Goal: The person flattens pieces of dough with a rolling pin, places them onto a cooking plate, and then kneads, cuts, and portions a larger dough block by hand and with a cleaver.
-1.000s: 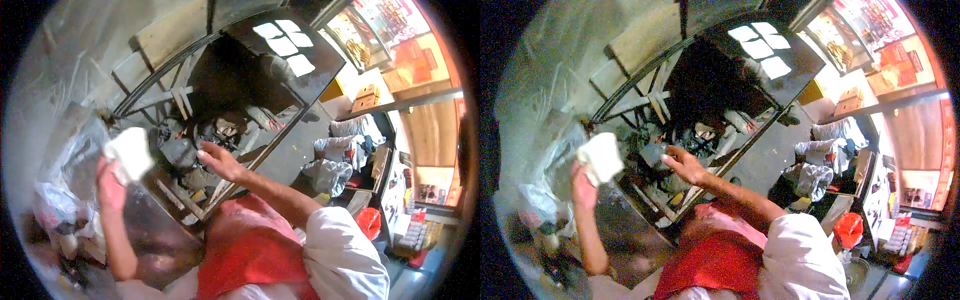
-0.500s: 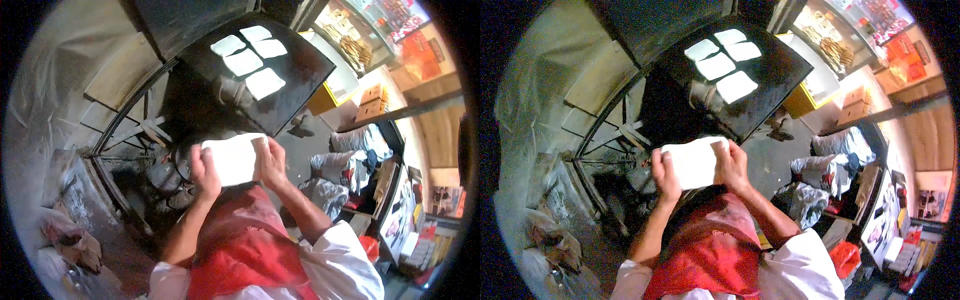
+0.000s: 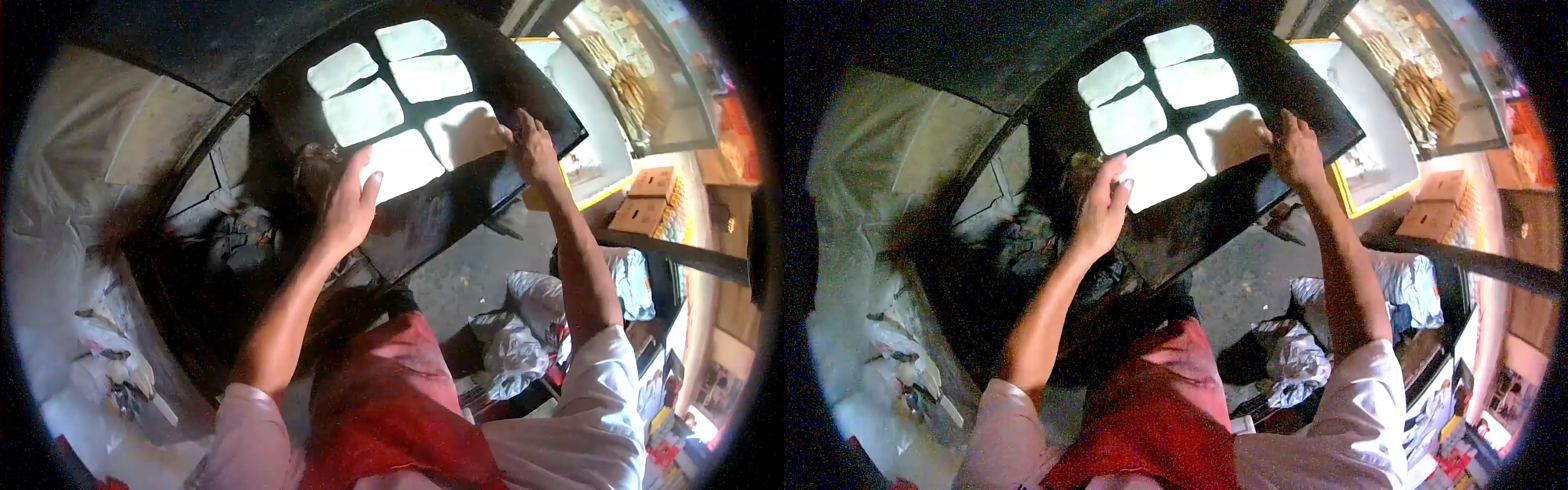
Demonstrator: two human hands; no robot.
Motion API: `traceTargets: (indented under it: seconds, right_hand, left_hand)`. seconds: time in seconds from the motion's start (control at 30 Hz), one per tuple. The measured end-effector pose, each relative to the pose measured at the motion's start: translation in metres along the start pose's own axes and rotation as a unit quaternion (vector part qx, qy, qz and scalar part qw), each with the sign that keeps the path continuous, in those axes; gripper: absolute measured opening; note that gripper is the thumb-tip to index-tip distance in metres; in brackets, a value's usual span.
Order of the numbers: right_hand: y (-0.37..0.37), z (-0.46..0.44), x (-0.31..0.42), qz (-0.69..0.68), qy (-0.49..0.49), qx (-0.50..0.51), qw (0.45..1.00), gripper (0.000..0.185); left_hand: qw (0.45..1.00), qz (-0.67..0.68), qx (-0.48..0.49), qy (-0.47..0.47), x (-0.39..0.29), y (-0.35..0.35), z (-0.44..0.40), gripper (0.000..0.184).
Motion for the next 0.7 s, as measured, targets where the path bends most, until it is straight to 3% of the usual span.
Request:
traceTargets:
  seconds: [0.03, 0.1, 0.13, 0.17, 0.23, 0.33, 0.43, 0.5, 0.57, 0.63, 0.7]
  right_hand:
    - [0.001, 0.003, 0.003, -0.007, -0.008, 0.005, 1.0, 0.069]
    - [0.014, 0.014, 0.025, -0.049, -0.114, 0.073, 0.99, 0.065]
    - [0.019, 0.017, 0.039, 0.0, -0.17, 0.016, 0.985, 0.064]
    - [0.023, 0.022, 0.044, -0.018, -0.162, 0.037, 0.986, 0.07]
    - [0.029, 0.026, 0.058, 0.067, -0.21, -0.022, 0.975, 0.079]
    - [0.052, 0.025, 0.065, 0.12, -0.195, 0.087, 0.97, 0.087]
    - [0.062, 0.003, 0.081, 0.108, -0.146, 0.123, 0.976, 0.088]
    - [0.048, -0.011, 0.088, 0.119, -0.15, 0.169, 0.967, 0.086]
    - [0.043, -0.001, 0.078, 0.094, -0.157, 0.119, 0.976, 0.082]
    - [0.009, 0.027, 0.053, 0.024, -0.147, -0.046, 0.988, 0.079]
    - [-0.012, 0.073, 0.016, -0.009, -0.117, -0.042, 0.992, 0.077]
  left_hand:
    - [0.999, -0.028, -0.015, 0.036, 0.004, 0.001, 0.005, 0.051]
    - [0.995, -0.062, -0.033, 0.065, 0.007, 0.004, 0.006, 0.055]
    - [0.989, -0.13, -0.029, 0.061, 0.002, 0.006, 0.0, 0.058]
    - [0.978, -0.199, -0.024, 0.058, -0.002, 0.007, -0.006, 0.061]
    - [0.962, -0.27, -0.021, 0.039, -0.005, 0.014, -0.023, 0.069]
    - [0.93, -0.364, -0.044, 0.008, 0.005, 0.027, -0.058, 0.083]
    - [0.911, -0.409, 0.034, -0.046, 0.031, 0.046, -0.103, 0.083]
    - [0.933, -0.36, 0.01, -0.027, 0.024, 0.043, -0.122, 0.077]
    - [0.938, -0.346, -0.019, -0.015, 0.005, 0.042, -0.113, 0.075]
    - [0.931, -0.351, -0.048, 0.089, -0.014, 0.052, -0.075, 0.074]
    - [0.941, -0.313, -0.005, 0.129, -0.042, 0.063, -0.01, 0.074]
Point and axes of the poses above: each hand's wrist, its own z-axis away from the middle knuckle, its own y-axis out of the palm, x = y × z, the point moved 5 cm from there along -z, towards the middle knuckle, and after that the axes turned 11 degrees about z, right-handed, at the moved point
